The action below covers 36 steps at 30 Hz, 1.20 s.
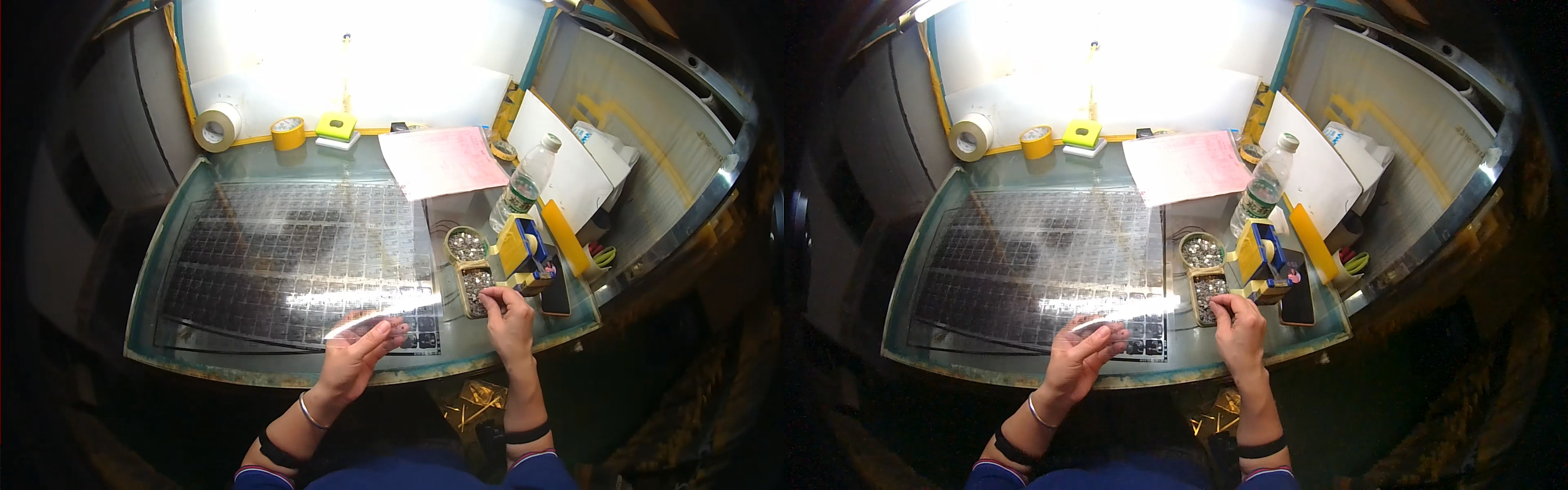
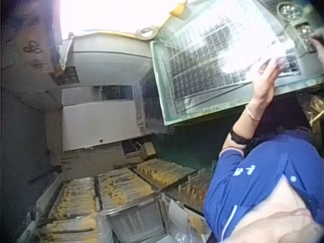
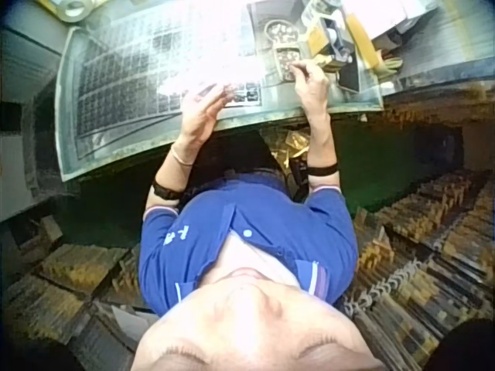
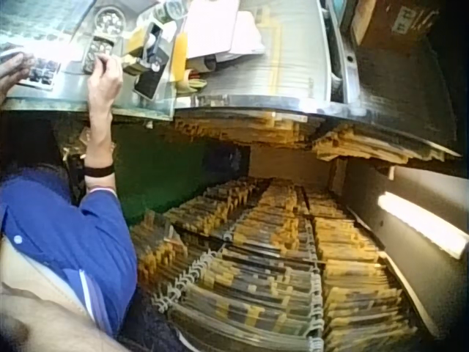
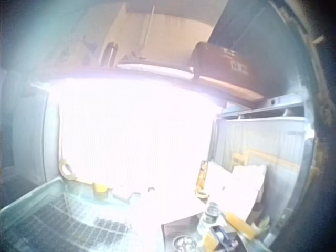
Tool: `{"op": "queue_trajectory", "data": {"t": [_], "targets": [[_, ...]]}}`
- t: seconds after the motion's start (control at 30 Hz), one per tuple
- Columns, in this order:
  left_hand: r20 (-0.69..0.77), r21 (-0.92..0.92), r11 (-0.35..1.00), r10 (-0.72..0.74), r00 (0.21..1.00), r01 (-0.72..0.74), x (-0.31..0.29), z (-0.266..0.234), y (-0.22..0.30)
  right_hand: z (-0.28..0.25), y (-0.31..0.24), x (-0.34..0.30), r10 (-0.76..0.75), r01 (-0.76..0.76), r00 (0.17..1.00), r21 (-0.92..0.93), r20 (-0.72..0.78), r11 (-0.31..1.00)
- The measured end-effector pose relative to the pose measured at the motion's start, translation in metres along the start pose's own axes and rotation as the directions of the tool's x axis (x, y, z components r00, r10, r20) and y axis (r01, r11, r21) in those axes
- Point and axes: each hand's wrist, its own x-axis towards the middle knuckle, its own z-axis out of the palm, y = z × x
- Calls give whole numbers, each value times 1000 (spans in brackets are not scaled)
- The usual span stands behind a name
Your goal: Placing small metal components onto a grid-patterned sheet on a workbench.
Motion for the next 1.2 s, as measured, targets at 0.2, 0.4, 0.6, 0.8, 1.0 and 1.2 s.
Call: {"op": "queue_trajectory", "data": {"t": [0.2,0.4,0.6,0.8,1.0,1.2], "targets": [[52,1,999,-36,998,36,1,1,1,3,1,-2,-69,68,997,-12,-31,998],[92,-75,996,-40,995,47,3,-4,-4,3,-7,-2,-26,27,999,42,-18,999],[82,-10,998,-64,995,65,1,3,1,1,-5,-5,67,-65,998,78,-18,995],[51,15,999,-35,998,34,1,5,2,-2,-9,-4,-6,9,1000,100,-24,995],[-2,32,999,8,1000,-8,-1,5,-1,-2,-9,-5,1,5,999,101,-54,995],[16,41,999,29,999,-30,-1,1,-5,1,-11,-10,175,-164,984,223,-28,961]]}}
